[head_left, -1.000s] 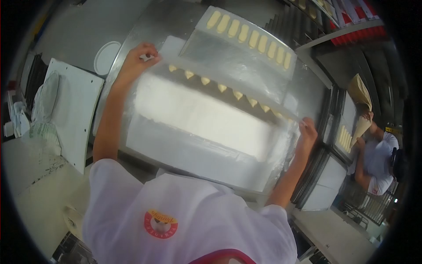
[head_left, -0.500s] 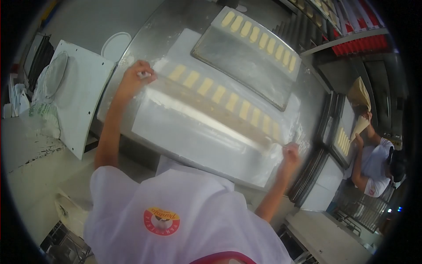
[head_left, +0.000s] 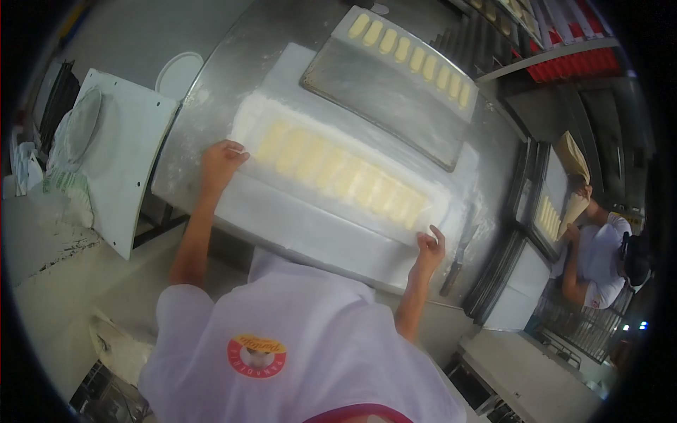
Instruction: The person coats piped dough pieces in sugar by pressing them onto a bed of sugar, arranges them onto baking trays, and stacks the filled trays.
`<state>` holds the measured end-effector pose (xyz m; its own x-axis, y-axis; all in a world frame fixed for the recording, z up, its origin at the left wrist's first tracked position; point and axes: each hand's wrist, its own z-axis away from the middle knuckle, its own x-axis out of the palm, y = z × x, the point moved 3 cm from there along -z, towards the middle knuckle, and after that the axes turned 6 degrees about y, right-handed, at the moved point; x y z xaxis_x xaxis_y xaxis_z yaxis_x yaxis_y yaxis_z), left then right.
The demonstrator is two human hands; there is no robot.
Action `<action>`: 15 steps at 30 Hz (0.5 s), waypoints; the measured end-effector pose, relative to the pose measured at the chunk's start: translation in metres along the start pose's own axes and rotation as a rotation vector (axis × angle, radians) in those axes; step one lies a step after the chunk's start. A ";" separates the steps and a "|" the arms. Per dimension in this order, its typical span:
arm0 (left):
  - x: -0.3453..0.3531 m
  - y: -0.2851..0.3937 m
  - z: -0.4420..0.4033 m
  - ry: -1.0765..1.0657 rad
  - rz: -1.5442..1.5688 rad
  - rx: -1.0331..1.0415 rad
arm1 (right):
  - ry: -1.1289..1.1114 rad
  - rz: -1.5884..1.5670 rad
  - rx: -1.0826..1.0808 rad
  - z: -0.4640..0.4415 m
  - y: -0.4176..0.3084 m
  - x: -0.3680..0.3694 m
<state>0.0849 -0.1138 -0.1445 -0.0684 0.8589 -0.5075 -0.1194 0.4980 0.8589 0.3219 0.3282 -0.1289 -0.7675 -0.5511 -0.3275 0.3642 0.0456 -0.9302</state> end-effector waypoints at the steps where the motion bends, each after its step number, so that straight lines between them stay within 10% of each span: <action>1: -0.003 0.003 0.000 -0.006 -0.017 0.017 | -0.010 -0.009 0.041 0.000 0.002 0.000; 15: 0.016 0.034 -0.036 -0.053 -0.237 0.086 | 0.089 0.113 -0.006 -0.051 0.004 0.017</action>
<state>0.0444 -0.0871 -0.1257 0.0034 0.7208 -0.6931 -0.0411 0.6927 0.7201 0.2838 0.3614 -0.1468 -0.7654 -0.4663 -0.4436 0.4480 0.1088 -0.8874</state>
